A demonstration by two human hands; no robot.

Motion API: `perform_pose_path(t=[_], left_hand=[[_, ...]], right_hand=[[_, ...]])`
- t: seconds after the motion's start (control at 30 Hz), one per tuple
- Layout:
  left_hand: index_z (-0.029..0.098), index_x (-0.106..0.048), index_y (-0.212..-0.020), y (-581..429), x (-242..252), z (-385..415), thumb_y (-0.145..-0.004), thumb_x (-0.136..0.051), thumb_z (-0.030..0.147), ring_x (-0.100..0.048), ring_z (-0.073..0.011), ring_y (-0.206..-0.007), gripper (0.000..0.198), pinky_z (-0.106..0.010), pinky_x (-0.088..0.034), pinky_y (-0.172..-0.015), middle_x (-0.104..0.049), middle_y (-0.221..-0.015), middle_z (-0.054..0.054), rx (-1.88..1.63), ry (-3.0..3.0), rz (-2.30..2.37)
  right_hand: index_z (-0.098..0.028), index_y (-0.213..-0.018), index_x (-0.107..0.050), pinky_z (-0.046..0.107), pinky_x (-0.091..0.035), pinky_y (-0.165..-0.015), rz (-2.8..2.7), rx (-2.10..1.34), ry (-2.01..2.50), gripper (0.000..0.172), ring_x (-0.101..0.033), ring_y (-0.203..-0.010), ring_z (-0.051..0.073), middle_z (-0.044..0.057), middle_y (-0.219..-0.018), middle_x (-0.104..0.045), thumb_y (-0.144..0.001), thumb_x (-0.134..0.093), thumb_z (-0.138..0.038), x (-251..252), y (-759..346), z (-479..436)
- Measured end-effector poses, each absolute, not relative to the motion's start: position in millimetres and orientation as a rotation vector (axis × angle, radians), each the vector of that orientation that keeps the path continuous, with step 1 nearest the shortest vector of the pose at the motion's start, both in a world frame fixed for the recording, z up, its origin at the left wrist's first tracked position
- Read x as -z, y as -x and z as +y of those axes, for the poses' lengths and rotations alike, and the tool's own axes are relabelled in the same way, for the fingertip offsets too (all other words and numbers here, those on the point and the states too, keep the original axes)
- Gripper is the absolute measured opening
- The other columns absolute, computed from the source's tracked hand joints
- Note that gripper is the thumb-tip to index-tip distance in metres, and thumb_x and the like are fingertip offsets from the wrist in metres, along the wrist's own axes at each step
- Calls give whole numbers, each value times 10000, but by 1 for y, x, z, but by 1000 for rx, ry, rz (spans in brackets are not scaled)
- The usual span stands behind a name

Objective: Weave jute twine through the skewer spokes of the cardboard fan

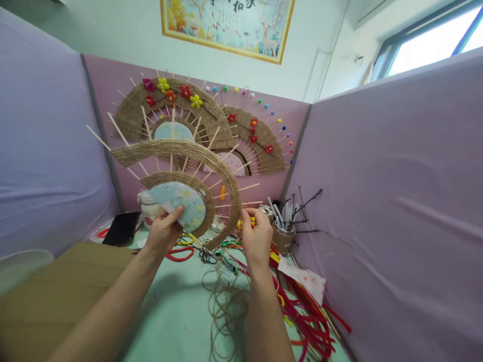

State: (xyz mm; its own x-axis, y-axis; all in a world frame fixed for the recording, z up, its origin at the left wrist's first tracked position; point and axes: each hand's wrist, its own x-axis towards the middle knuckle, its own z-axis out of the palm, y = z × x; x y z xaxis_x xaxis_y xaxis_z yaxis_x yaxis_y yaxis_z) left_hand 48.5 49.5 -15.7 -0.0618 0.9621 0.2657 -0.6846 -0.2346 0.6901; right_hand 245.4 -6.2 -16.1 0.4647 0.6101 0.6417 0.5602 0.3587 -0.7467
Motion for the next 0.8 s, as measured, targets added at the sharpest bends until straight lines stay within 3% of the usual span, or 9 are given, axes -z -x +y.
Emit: perform_pose_path(t=[0.2,0.43,0.6,0.8], left_hand=[[153,-723,-865,-48,22,52,-497,-936,297,-719,-286,-963,449,-402,-557,-894,-778,-895,-86,-1570,-870,497],[122,-735,-896,-38,25,46,-490,-928,195,-743,-293,-853,456,-343,-609,-734,-780,-880,-123,-1326,-903,580],[152,-714,-928,-30,22,44,-589,-856,132,-754,-275,-744,368,-312,-616,-591,-780,-834,-96,-1316,-812,728],[151,-703,-929,-30,17,45,-612,-827,121,-757,-269,-793,342,-323,-635,-669,-783,-864,-87,-1410,-808,655]], right_hand=[[-187,-880,-617,347,-475,-734,-1090,-186,1249,309,-637,-773,228,74,-842,-703,-780,-638,-478,19,-249,-2],[-183,-805,-683,348,-461,-744,-1195,-147,1281,286,-629,-786,235,77,-815,-721,-824,-576,-447,23,-250,-2],[-191,-813,-697,360,-452,-798,-1252,-21,1255,268,-622,-841,236,73,-846,-720,-869,-553,-410,22,-246,-4],[-210,-806,-665,378,-435,-855,-1229,251,1212,230,-590,-902,233,69,-889,-682,-905,-526,-363,17,-242,-10]])
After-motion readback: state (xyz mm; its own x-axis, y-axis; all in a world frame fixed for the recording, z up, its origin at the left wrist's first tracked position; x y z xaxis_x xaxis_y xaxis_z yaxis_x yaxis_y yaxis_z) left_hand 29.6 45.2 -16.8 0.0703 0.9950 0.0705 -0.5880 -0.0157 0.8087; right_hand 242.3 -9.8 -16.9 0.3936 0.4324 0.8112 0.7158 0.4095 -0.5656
